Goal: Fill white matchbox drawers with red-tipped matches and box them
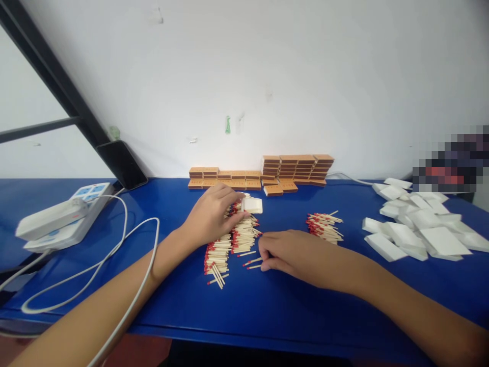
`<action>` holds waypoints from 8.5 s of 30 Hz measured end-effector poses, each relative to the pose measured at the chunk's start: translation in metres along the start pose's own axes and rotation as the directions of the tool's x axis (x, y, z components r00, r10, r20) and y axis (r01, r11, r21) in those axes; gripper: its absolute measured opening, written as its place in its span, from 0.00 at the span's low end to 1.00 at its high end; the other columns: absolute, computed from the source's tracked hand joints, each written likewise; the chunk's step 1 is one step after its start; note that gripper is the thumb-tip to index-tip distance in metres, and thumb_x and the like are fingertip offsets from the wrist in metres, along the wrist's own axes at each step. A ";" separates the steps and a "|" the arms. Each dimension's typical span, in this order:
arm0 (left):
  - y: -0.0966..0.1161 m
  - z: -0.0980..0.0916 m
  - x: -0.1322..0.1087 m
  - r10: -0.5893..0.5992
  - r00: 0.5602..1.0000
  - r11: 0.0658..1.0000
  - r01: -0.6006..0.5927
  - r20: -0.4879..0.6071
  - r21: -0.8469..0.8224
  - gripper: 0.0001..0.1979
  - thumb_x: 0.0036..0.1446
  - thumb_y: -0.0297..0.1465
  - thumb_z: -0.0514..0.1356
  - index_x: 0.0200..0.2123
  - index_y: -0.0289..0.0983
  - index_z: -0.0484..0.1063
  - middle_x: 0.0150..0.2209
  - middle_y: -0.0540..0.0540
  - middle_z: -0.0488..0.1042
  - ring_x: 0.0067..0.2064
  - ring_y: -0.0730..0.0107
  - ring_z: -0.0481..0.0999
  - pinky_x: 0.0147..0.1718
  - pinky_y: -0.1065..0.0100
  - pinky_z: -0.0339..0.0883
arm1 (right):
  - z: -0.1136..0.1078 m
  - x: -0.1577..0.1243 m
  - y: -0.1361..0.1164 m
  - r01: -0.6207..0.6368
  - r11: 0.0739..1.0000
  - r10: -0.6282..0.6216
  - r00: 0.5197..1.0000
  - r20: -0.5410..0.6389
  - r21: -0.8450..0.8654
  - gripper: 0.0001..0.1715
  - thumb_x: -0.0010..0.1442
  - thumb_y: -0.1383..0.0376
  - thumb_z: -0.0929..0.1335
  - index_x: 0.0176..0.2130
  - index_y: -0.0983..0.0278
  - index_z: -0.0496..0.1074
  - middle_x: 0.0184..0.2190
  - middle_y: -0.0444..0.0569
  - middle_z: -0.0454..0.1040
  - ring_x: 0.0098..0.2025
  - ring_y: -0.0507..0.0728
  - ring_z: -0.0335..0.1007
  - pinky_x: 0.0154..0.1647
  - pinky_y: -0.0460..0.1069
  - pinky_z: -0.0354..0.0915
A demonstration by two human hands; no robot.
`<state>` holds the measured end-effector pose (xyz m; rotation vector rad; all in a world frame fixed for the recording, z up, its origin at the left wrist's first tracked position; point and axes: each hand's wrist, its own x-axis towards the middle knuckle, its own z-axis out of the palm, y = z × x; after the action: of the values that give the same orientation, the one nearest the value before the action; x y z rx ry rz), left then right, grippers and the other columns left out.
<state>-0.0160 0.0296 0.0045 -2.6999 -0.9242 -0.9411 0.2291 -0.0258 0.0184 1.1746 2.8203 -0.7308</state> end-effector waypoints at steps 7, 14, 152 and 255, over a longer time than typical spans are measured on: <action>0.000 0.001 0.000 0.003 1.000 1.000 -0.003 0.008 0.002 0.15 0.70 0.41 0.63 0.50 0.35 0.74 0.40 0.40 0.78 0.43 0.56 0.75 0.44 0.55 0.69 | 0.001 0.000 -0.001 0.015 1.000 -0.014 0.998 -0.057 0.003 0.04 0.71 0.63 0.69 0.41 0.60 0.72 0.42 0.45 0.79 0.40 0.57 0.74 0.38 0.50 0.60; -0.001 0.002 0.000 0.005 1.000 1.000 -0.005 0.014 0.004 0.17 0.70 0.41 0.63 0.50 0.33 0.75 0.40 0.40 0.78 0.43 0.56 0.75 0.44 0.55 0.69 | 0.009 0.004 0.001 0.054 0.997 -0.057 0.997 -0.042 -0.061 0.09 0.74 0.63 0.65 0.40 0.61 0.73 0.41 0.46 0.79 0.38 0.57 0.74 0.38 0.51 0.60; 0.020 0.003 0.001 -0.113 0.993 0.943 0.114 0.019 -0.311 0.18 0.61 0.37 0.72 0.52 0.36 0.79 0.43 0.43 0.82 0.46 0.59 0.77 0.47 0.57 0.73 | -0.011 0.019 0.036 0.088 0.964 0.060 0.845 -0.531 0.250 0.08 0.67 0.61 0.69 0.35 0.61 0.75 0.27 0.41 0.69 0.30 0.52 0.63 0.32 0.48 0.58; 0.005 0.004 -0.003 -0.139 0.986 0.985 0.128 -0.095 -0.112 0.18 0.67 0.39 0.66 0.52 0.32 0.78 0.37 0.41 0.79 0.42 0.56 0.74 0.43 0.56 0.71 | 0.035 0.027 0.011 0.263 0.965 -0.233 0.886 -0.402 0.022 0.06 0.67 0.70 0.69 0.36 0.63 0.76 0.33 0.42 0.73 0.30 0.50 0.63 0.33 0.47 0.57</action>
<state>-0.0125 0.0253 -0.0004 -2.6720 -1.0753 -1.1754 0.2104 -0.0156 -0.0218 1.0894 3.3589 -0.6793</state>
